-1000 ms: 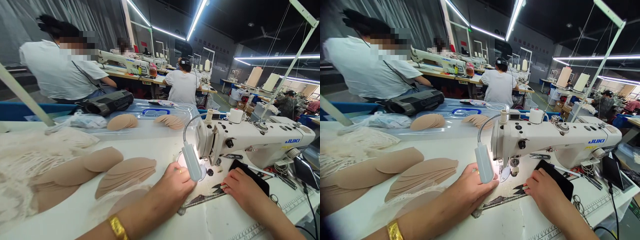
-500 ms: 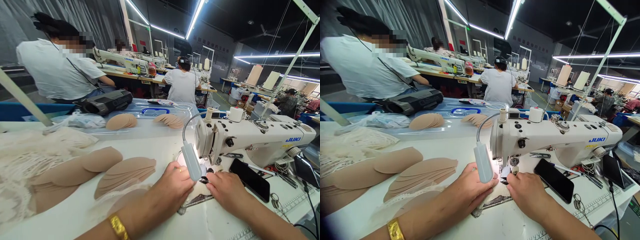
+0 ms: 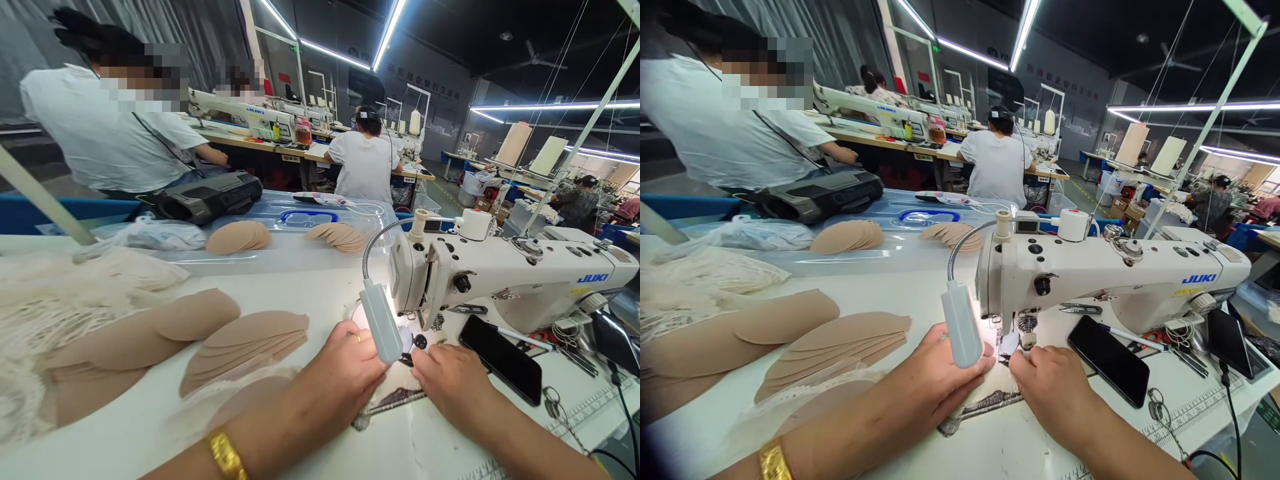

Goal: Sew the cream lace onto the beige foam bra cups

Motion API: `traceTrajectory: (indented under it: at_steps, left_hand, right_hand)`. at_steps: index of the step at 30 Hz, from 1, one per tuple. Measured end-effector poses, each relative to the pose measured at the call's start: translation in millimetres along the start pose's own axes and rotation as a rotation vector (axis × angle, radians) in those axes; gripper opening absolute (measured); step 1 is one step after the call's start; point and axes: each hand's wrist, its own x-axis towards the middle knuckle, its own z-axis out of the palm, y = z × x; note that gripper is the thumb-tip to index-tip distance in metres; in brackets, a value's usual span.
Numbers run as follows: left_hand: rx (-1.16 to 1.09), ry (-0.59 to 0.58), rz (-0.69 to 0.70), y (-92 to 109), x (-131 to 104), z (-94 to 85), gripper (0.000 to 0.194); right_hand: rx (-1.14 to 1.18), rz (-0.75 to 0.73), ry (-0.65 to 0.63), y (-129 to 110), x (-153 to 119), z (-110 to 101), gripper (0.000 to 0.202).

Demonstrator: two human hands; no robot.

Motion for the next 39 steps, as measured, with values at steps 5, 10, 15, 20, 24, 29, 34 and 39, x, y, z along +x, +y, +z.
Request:
traceTrajectory:
  at_steps: [5, 10, 15, 20, 24, 29, 34, 39]
  left_hand:
    - [0.014, 0.001, 0.006, 1, 1, -2.6, 0.029]
    - [0.001, -0.02, -0.023, 0, 1, -2.3, 0.027]
    - [-0.026, -0.057, -0.046, -1, 1, -2.7, 0.027]
    - [-0.088, -0.027, -0.036, -1, 2, -3.0, 0.029]
    - [-0.102, -0.016, -0.031, -1, 3, -4.2, 0.027]
    - [-0.086, -0.034, -0.003, -4, 1, -3.5, 0.029]
    - [-0.038, -0.016, -0.002, -5, -6, -1.1, 0.033]
    - [-0.015, 0.014, 0.026, 0, -3, -1.8, 0.036]
  right_hand:
    - [0.004, 0.004, 0.019, -2, 0, -1, 0.014]
    - [0.034, 0.006, 0.051, -3, 2, 0, 0.008]
    - [0.074, 0.024, 0.051, -5, 4, 3, 0.015]
    - [0.227, 0.018, 0.095, -8, 7, -2, 0.017]
    - [0.294, 0.095, 0.028, -4, 6, -8, 0.017]
    - [0.388, 0.103, -0.217, 1, 8, -14, 0.048]
    - [0.284, 0.021, -0.393, -4, 15, -17, 0.04]
    - [0.248, 0.001, -0.403, -5, 14, -15, 0.035]
